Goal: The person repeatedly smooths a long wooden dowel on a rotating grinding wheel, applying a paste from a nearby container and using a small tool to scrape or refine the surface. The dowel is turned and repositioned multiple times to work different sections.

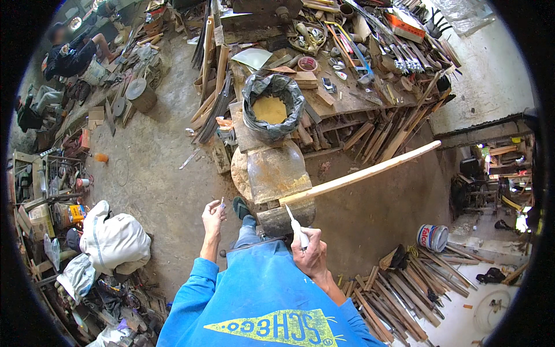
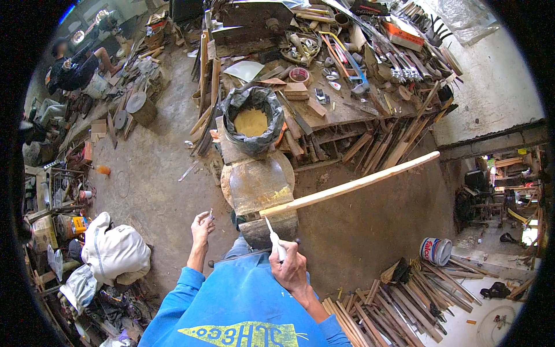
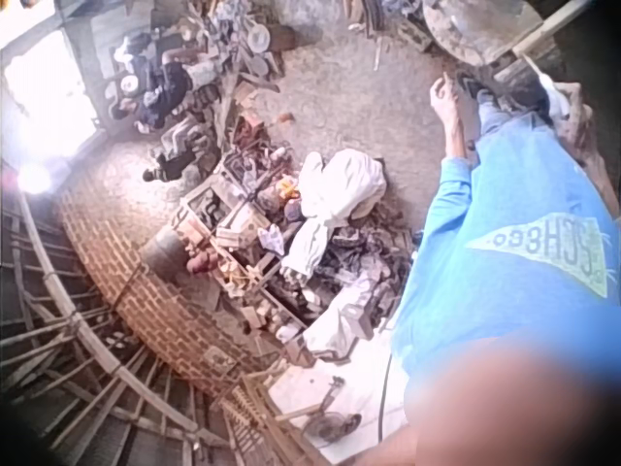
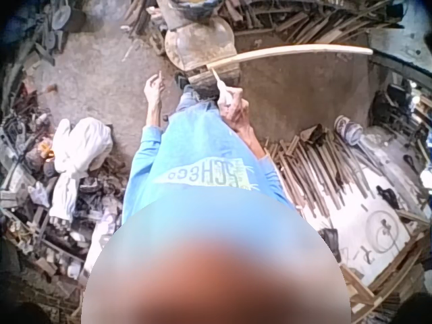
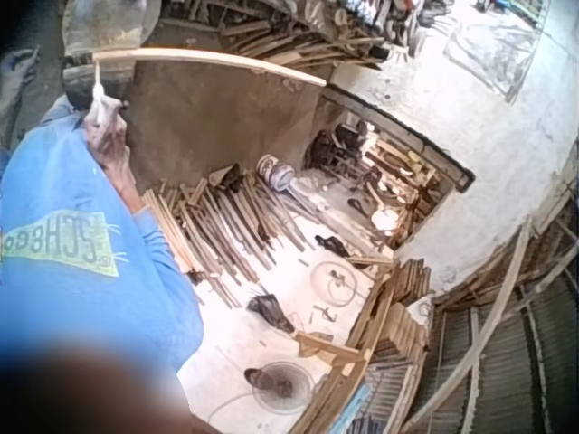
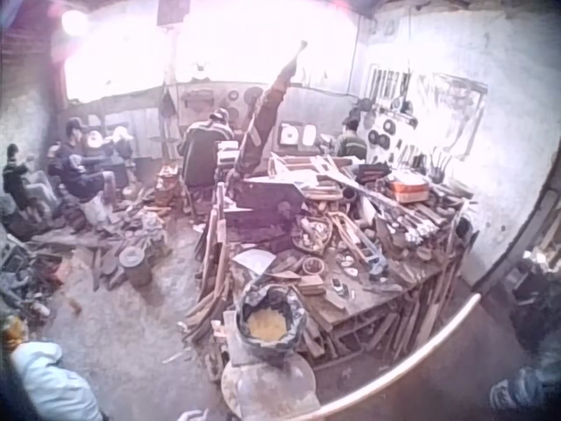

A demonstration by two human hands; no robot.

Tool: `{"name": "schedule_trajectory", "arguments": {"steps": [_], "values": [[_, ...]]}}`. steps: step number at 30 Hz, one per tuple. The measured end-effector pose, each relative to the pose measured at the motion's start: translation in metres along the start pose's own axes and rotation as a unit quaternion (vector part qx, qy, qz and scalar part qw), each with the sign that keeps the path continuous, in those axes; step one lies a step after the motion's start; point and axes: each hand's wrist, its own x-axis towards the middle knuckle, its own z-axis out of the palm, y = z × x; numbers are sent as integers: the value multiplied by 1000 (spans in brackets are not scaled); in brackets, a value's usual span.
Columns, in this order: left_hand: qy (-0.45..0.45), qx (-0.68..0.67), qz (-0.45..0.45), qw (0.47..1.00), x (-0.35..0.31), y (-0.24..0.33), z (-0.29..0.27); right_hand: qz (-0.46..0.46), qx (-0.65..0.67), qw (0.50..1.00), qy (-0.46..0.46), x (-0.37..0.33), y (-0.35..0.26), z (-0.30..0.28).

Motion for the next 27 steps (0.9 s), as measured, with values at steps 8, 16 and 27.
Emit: {"name": "schedule_trajectory", "arguments": {"steps": [8,16,27], "values": [[-9,4,0,1000,5,-7,-3,19,-10,999,45,1,-2,2],[-5,6,-11,1000,4,-3,0,12,6,999,38,0,0,2],[-16,7,-12,1000,0,2,5,21,4,998,59,2,2,-4]]}}
